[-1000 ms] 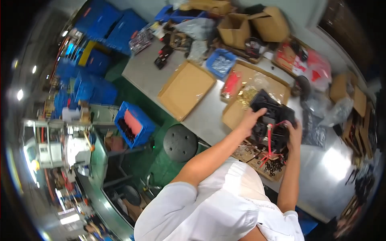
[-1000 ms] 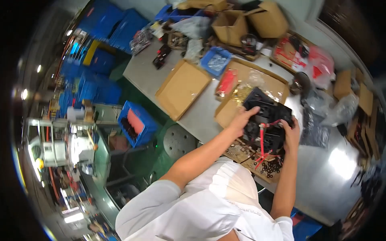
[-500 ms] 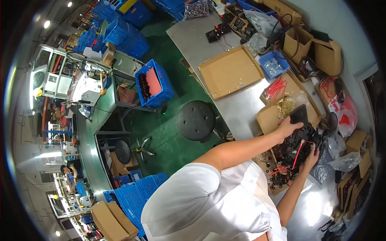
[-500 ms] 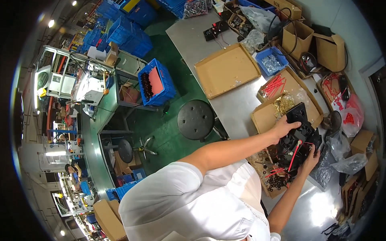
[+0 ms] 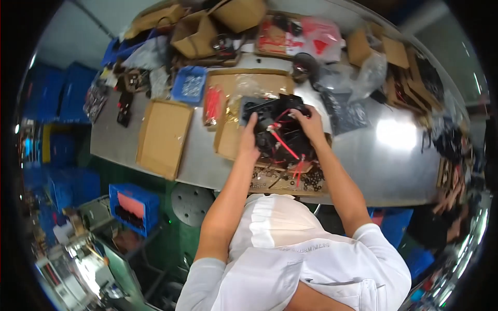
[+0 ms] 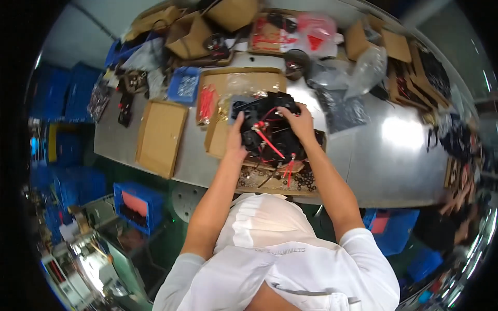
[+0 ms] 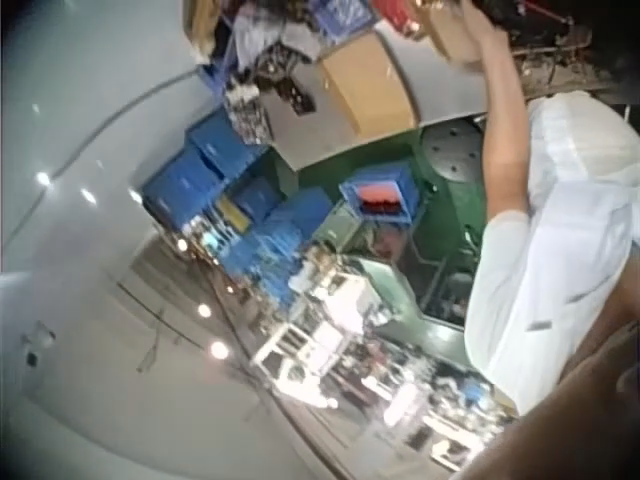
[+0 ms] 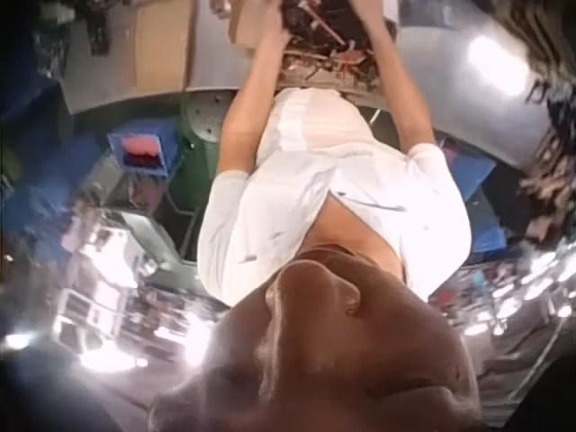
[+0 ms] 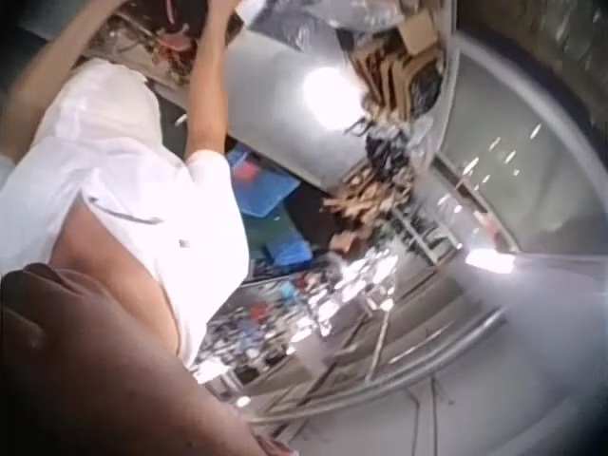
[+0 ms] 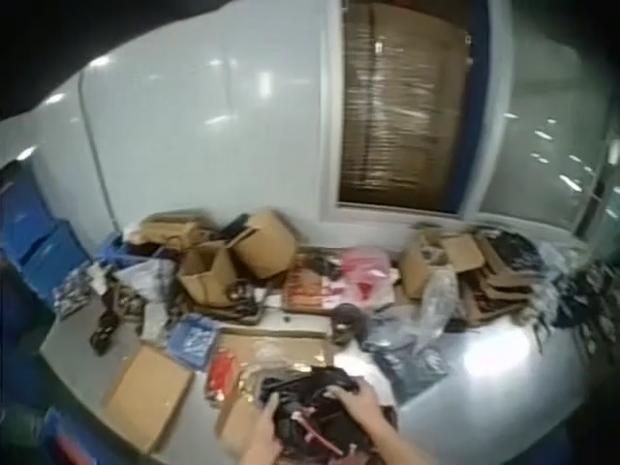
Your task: Assembling and inspecting electronic components and wiring at a factory workstation.
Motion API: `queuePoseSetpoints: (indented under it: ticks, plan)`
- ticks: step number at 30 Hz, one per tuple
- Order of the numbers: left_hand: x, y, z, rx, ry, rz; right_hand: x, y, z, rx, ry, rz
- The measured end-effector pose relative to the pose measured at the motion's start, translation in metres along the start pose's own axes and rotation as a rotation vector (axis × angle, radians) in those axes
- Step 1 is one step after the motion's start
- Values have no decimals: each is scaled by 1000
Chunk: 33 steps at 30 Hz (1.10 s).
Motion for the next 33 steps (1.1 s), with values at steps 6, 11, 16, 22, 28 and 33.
queuePoseSetpoints:
  ticks: [6,11,16,22,28,33]
  plan:
    - [7,27,16,20,-9,52,-1,-24,-5,125,55,-133]
    - [7,31,3,136,140,30,-10,-31,20,316,58,-134]
    - [-10,87,-10,17,199,89,-12,-59,67,354,-56,-190]
    - [-17,139,-29,25,214,111,-1,-81,117,348,-116,-210]
    - [-18,179,-38,27,210,166,21,-95,144,303,-201,-193]
    - [-19,182,-49,-2,206,204,23,-95,170,270,-218,-184]
Point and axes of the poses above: each hand's wrist, its own x-axis towards the middle knuckle, its own y-axis out of the palm, z = x × y, the point moved 7 cm from there along x, towards the middle knuckle, and after that the axes turned 7 degrees about -x, right-handed, at the moved point
